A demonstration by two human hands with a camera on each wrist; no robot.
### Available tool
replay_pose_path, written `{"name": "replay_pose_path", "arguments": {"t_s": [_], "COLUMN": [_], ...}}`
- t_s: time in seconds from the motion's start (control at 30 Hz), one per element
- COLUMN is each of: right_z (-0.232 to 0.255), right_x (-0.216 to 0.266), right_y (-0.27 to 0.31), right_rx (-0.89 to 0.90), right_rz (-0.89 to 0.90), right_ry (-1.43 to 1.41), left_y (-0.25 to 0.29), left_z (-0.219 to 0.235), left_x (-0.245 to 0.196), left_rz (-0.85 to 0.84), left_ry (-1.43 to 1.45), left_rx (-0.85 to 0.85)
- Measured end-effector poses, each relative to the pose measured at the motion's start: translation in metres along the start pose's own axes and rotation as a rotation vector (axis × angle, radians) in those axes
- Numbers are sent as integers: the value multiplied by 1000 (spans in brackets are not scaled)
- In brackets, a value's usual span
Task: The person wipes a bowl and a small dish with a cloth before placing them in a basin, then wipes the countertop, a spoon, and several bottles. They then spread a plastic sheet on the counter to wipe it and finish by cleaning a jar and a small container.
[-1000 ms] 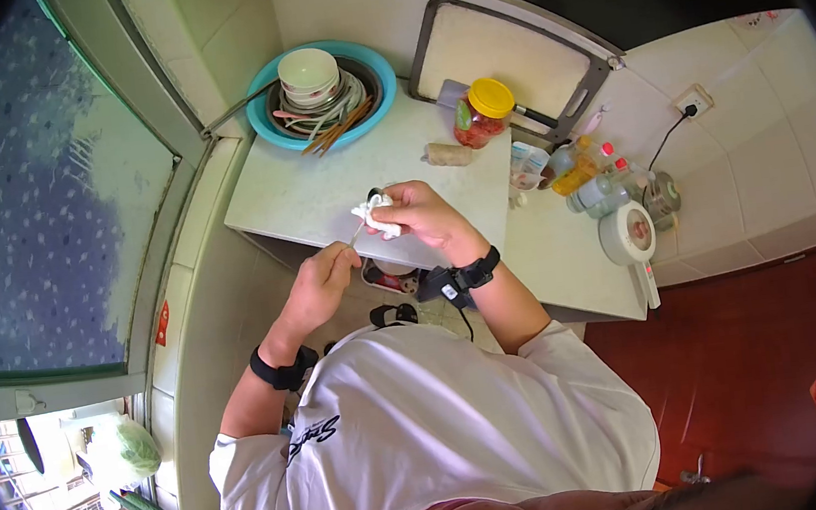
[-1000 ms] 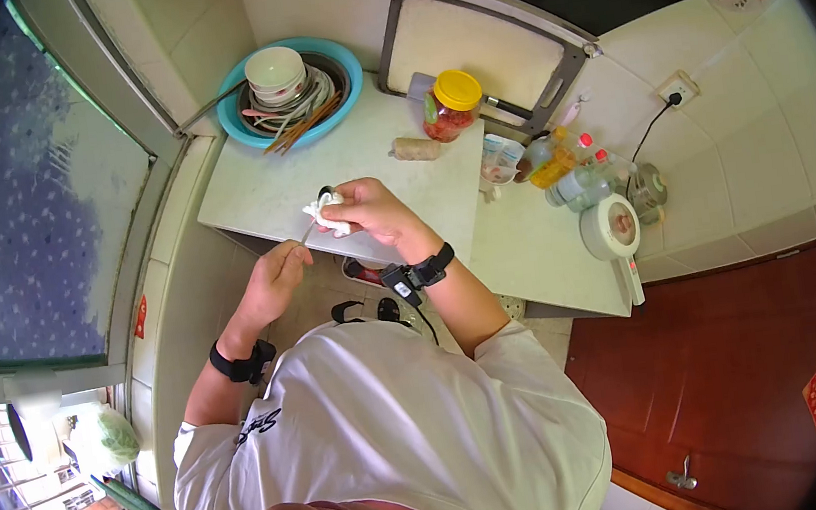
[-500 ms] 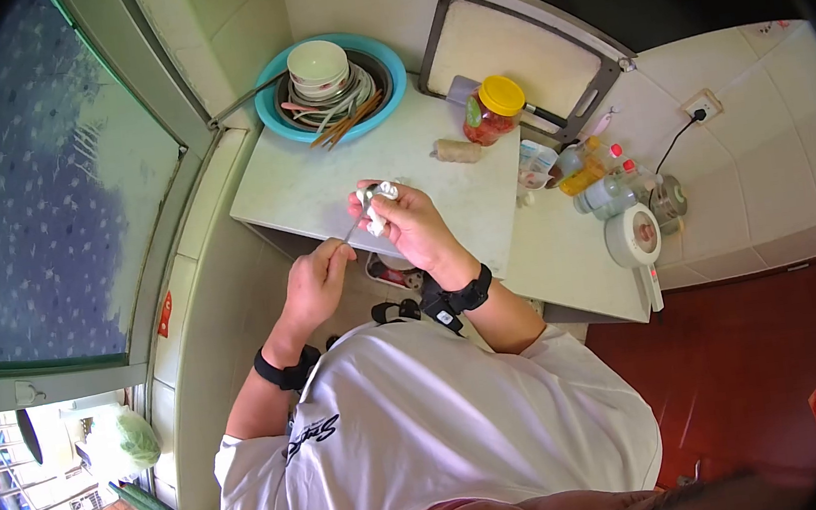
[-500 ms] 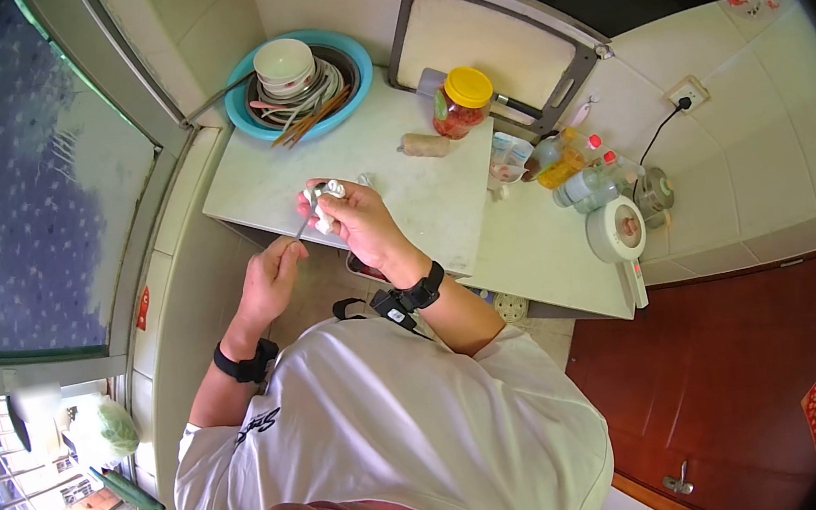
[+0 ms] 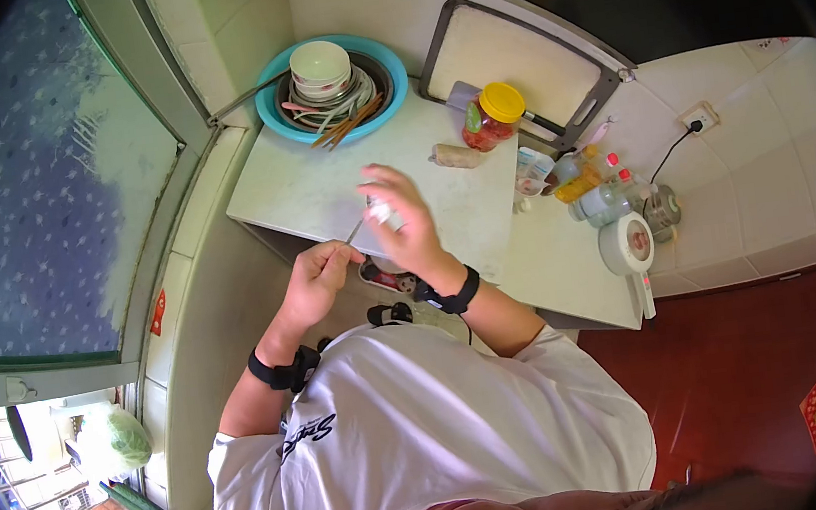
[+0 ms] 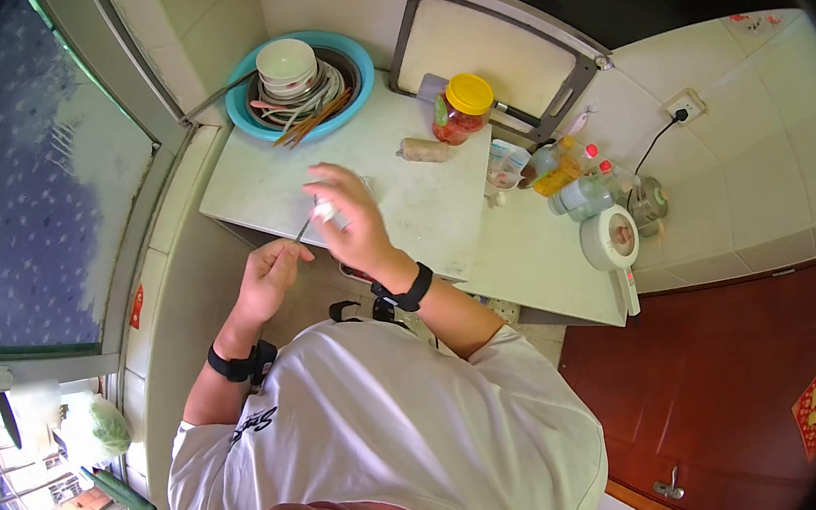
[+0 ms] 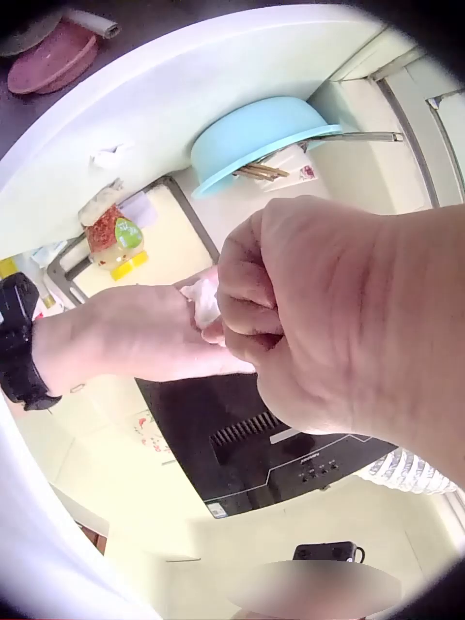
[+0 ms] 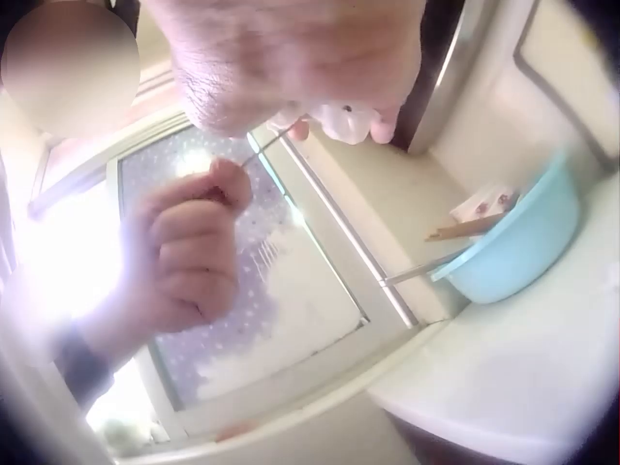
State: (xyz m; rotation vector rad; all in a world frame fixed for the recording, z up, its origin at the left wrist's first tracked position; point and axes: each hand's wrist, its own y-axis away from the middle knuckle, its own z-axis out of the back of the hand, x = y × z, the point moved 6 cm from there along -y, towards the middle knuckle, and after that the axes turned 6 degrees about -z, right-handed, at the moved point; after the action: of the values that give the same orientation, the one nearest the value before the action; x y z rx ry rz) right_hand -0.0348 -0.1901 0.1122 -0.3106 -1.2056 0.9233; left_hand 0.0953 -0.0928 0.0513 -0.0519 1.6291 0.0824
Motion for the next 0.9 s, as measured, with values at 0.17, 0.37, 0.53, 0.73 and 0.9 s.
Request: {"name": "replay_pose_path", "arguments": {"t_s": [0.17,0.37,0.53,0.73,0.9], "right_z": [-8,-3,-33,-25,33], "right_x": [-5,-88,-63,-75,-118], "right_y": [12,22,31,31,39], "right_rx": [81,193,32,15,-183], "right_rz": [-11,-863,-1044,-916,-929], "right_ry": [39,-376,-1420,-1900,-1784], "left_y": [1,9,-3,-6,-27], "left_z": [-3,-3,-7,5,56], "left_x": [-11,-16,13,34,-16], "left_rz": [-1,-75,-9,128,-63], "left_ry": [-66,-222,146,7,-450], "left_rx": [50,126,89,110,-96]}}
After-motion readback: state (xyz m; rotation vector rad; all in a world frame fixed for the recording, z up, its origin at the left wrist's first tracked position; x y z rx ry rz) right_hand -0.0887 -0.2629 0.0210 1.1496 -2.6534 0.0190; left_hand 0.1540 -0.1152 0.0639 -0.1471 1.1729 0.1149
